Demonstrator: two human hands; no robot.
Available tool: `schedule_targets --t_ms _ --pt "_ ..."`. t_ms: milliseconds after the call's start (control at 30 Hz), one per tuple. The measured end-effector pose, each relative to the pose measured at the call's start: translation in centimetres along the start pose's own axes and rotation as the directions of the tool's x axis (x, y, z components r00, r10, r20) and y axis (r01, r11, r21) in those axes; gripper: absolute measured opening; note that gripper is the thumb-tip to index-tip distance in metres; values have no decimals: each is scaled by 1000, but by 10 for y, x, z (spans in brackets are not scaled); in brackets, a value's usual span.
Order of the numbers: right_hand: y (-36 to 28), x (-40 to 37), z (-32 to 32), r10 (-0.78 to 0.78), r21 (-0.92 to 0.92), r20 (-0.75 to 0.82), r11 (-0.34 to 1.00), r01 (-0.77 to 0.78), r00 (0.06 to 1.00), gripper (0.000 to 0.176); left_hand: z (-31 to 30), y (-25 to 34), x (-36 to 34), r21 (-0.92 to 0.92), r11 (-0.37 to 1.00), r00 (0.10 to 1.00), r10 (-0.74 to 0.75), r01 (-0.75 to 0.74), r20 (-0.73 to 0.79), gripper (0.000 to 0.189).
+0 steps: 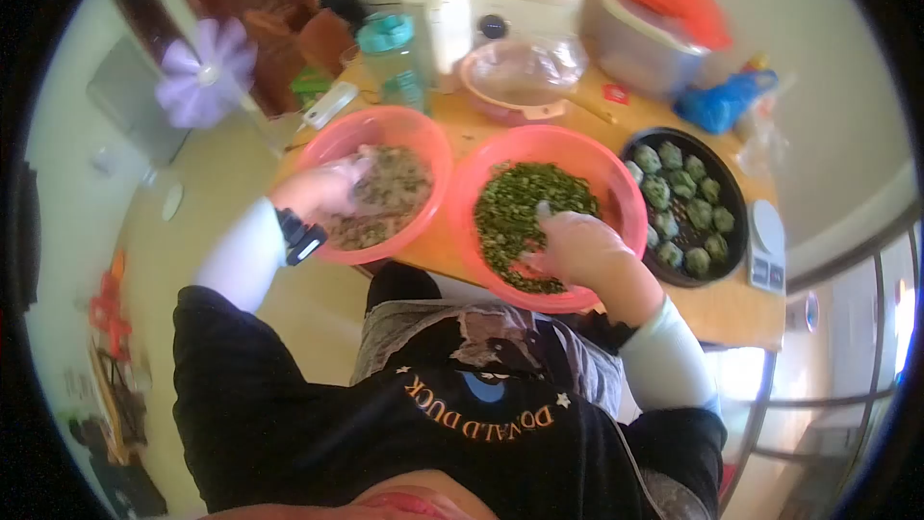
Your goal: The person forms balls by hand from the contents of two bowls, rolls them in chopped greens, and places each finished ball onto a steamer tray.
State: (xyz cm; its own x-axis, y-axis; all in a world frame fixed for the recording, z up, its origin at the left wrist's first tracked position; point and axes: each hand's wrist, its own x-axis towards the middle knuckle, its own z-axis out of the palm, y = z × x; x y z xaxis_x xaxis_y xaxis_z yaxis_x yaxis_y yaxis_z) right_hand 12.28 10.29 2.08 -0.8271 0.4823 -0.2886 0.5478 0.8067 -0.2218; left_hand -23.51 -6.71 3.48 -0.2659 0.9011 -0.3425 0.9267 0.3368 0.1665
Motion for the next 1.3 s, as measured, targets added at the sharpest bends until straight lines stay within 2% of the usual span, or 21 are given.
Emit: schedule_targets --t_ms 33,133,167,233,300,333,367,433,467,500,567,633,733,800,833,900,933,1067,1133,1233,1300 --pt "-3 1 -3 -17 21 63 1000 15 998 60 3 -1 -3 10 999 999 -34 34 8 91" --pt "-2 7 3 -4 60 242 998 -11 970 52 34 -45 33 25 976 973 217 -215 -84 96" --pt "5 8 16 -80 48 109 996 76 991 49 38 -49 40 25 960 958 279 -277 -68 98" --pt "4 4 14 -35 68 139 997 26 990 50 31 -41 41 29 988 985 148 -151 93 106" --pt "7 9 23 -67 21 152 998 65 986 53 17 -11 30 82 996 990 28 -40 140 102" --pt "6 9 24 -54 33 136 998 50 989 53 20 -18 33 186 978 991 79 -99 109 87" --pt "6 9 25 -50 24 145 999 47 988 54 34 -113 62 204 973 990 91 -111 105 87" --pt "5 8 22 -39 22 137 999 36 990 55 96 -155 117 -337 926 975 208 -169 83 65" --pt "4 6 20 -28 28 145 999 24 989 55 89 -137 110 -404 906 988 149 -124 31 42" --pt "3 5 19 -20 34 156 999 15 988 55 72 -110 96 -390 912 988 154 -130 32 42" --pt "5 5 22 -34 39 128 999 30 991 53 34 -63 74 187 969 986 144 -159 88 30" --pt "6 3 23 -47 41 108 998 43 993 52 26 -57 77 260 954 985 121 -150 122 22" --pt "5 1 19 -40 61 105 998 34 994 52 34 -105 97 181 982 997 32 -44 69 21" --pt "6 2 21 -35 58 106 998 29 994 52 52 -169 122 -283 958 999 -39 38 0 25" --pt "6 4 21 -34 60 107 998 28 994 52 43 -163 117 -283 958 999 -38 37 2 25" --pt "6 7 23 -13 46 134 999 7 991 52 10 -137 99 -588 772 970 -215 240 115 28" --pt "5 5 23 -15 49 135 999 9 991 52 7 -127 95 -401 882 969 -231 246 86 27" --pt "6 1 19 -28 68 121 998 20 992 52 15 -68 73 -171 969 984 -174 180 49 26" --pt "6 2 19 -21 83 123 996 10 992 52 26 -44 66 215 972 991 79 -100 107 32" --pt "6 1 17 -23 83 158 996 10 987 53 29 -30 63 165 986 990 5 -29 141 40" --pt "6 0 17 -30 57 154 998 21 988 53 37 -54 81 247 967 987 17 -57 162 40"
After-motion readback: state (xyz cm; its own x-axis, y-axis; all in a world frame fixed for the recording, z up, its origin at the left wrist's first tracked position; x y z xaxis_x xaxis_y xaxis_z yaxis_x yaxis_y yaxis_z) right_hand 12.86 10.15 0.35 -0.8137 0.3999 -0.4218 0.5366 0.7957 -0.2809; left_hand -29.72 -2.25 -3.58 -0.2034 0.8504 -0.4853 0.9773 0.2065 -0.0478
